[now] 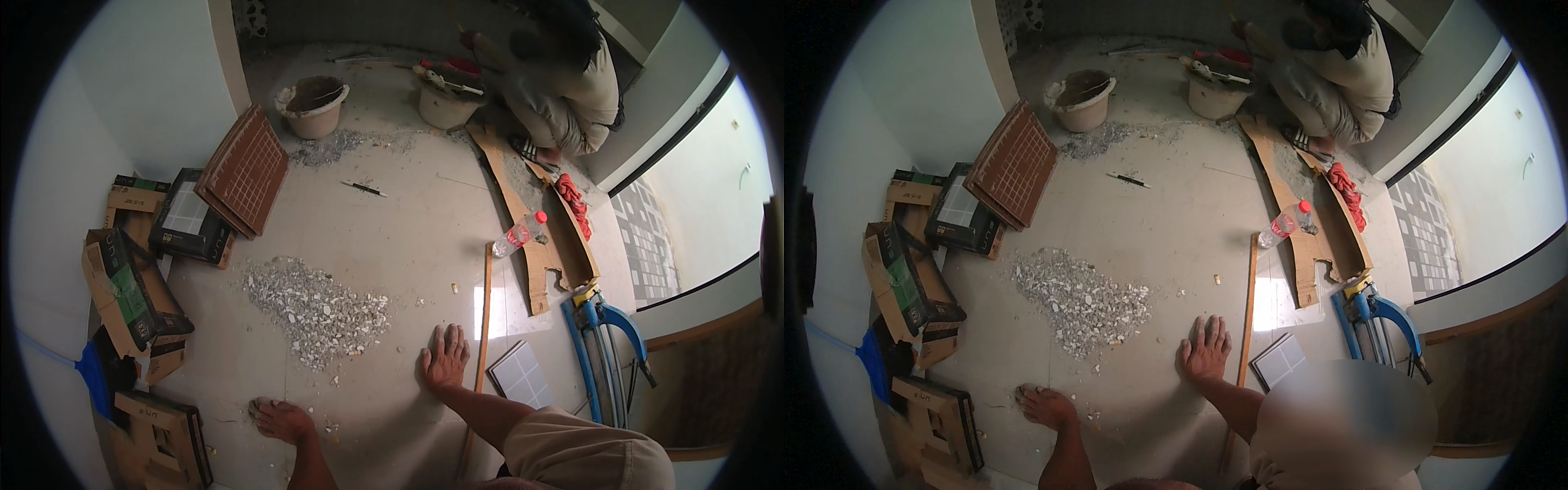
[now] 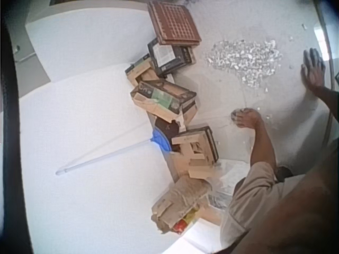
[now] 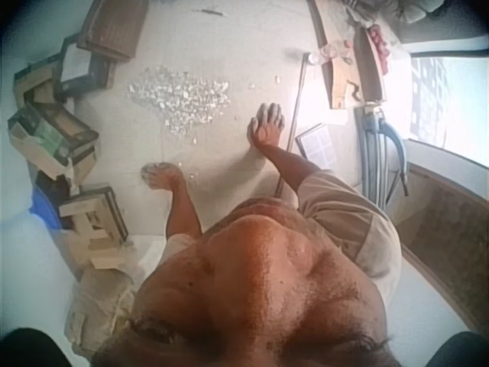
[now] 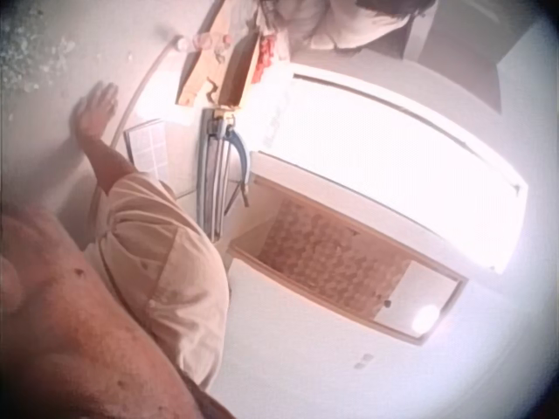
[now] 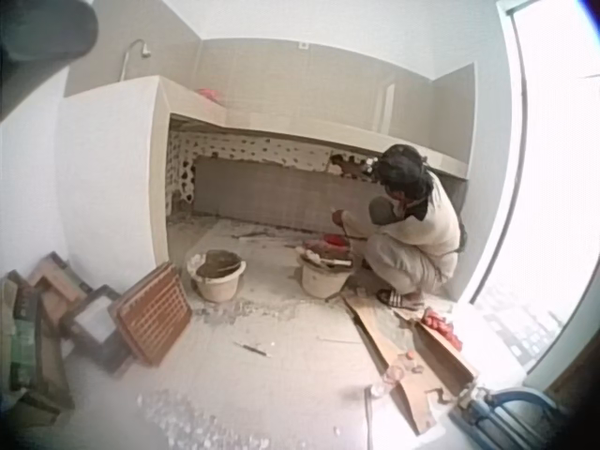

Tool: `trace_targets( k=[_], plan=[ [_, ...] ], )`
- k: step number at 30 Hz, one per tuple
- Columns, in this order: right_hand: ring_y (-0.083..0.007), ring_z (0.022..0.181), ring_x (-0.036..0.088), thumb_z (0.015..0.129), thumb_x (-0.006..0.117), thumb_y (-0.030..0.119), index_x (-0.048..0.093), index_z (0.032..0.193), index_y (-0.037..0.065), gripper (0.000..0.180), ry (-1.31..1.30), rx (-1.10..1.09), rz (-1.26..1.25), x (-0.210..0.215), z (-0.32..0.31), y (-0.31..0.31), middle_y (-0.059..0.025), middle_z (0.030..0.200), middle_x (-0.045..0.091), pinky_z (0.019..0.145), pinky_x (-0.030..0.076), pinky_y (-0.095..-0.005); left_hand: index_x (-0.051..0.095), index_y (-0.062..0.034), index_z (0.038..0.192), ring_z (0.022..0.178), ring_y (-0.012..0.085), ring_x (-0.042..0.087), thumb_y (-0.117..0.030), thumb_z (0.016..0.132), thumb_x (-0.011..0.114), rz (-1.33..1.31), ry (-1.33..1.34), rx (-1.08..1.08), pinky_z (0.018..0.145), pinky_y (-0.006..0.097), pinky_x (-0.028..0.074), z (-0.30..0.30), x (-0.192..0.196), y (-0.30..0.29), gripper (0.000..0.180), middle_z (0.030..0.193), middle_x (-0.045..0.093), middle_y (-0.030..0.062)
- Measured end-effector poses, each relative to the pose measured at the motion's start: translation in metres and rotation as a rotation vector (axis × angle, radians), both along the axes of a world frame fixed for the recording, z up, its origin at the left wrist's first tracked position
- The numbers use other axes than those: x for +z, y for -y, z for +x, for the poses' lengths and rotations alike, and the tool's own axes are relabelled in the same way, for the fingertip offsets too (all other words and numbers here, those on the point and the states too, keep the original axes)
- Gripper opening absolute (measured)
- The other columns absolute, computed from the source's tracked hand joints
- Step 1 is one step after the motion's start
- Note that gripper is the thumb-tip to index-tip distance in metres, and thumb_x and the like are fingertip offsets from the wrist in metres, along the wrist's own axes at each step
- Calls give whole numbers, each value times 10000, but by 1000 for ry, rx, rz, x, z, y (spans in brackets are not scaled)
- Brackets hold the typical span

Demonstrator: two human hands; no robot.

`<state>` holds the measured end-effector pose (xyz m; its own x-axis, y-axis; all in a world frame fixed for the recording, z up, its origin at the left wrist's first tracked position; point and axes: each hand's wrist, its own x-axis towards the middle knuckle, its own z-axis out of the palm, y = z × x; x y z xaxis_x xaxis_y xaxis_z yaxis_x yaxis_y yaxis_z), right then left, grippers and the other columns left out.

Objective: The person uses a manual tile cutter to score and break a sheet of mosaic tiles, then sets the cut tile aside and picks up another tile to continue.

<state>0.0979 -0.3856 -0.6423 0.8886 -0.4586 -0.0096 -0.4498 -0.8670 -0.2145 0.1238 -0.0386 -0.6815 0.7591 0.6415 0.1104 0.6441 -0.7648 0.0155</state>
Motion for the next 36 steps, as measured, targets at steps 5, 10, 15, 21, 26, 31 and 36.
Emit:
trace_targets(
  k=[5, 10, 15, 21, 26, 31, 36],
  plan=[
    [-392, 1571, 113, 965, 482, 400, 298, 1600, 78, 736, -4, -16, 10, -2, 4, -5, -236, 1662, 217, 1244, 77, -556, 481, -24, 1357, 1342, 392, 473, -253, 997, 455, 65, -14, -9, 1138, 539, 331, 3, -5, -9, 427, 1453, 486, 213],
    [-387, 1573, 113, 967, 480, 411, 315, 1597, 82, 729, -11, -23, 9, 2, 2, -1, -236, 1660, 224, 1249, 78, -555, 482, -23, 1353, 1327, 388, 480, -257, 1001, 449, 34, -24, -2, 1128, 539, 338, 2, -2, -1, 424, 1462, 484, 207],
    [-384, 1575, 109, 971, 475, 418, 327, 1593, 88, 719, 3, -20, 27, -1, 5, -3, -235, 1660, 226, 1253, 71, -552, 487, -16, 1343, 1319, 394, 482, -257, 1010, 440, 153, 88, -47, 1129, 546, 334, 3, -10, -9, 414, 1444, 489, 215],
    [-388, 1575, 107, 968, 482, 417, 334, 1591, 90, 719, -7, -25, 30, -3, 0, 2, -233, 1661, 229, 1253, 68, -553, 483, -13, 1364, 1330, 404, 474, -262, 1013, 431, 63, 20, -5, 1139, 547, 323, 1, -2, 3, 433, 1406, 504, 214],
    [-399, 1569, 131, 967, 486, 409, 345, 1583, 77, 714, 18, -12, 14, 2, 3, -4, -244, 1654, 240, 1249, 88, -563, 471, -27, 1384, 1343, 399, 465, -260, 993, 450, 84, 37, 14, 1132, 549, 334, 1, -16, -10, 456, 1470, 472, 209],
    [-403, 1566, 138, 969, 481, 407, 347, 1580, 68, 712, 19, -9, 2, 1, 2, -1, -249, 1651, 243, 1246, 94, -568, 472, -23, 1390, 1328, 396, 477, -255, 971, 477, 100, 74, -25, 1126, 545, 342, -1, -23, -11, 479, 1476, 469, 213],
    [-403, 1567, 131, 971, 471, 411, 339, 1584, 68, 716, 11, -17, 5, -1, 1, 1, -249, 1653, 239, 1246, 90, -568, 483, -13, 1376, 1294, 403, 498, -254, 972, 483, 74, 33, 5, 1121, 547, 348, -1, -17, -5, 470, 1403, 510, 218]
  ],
)
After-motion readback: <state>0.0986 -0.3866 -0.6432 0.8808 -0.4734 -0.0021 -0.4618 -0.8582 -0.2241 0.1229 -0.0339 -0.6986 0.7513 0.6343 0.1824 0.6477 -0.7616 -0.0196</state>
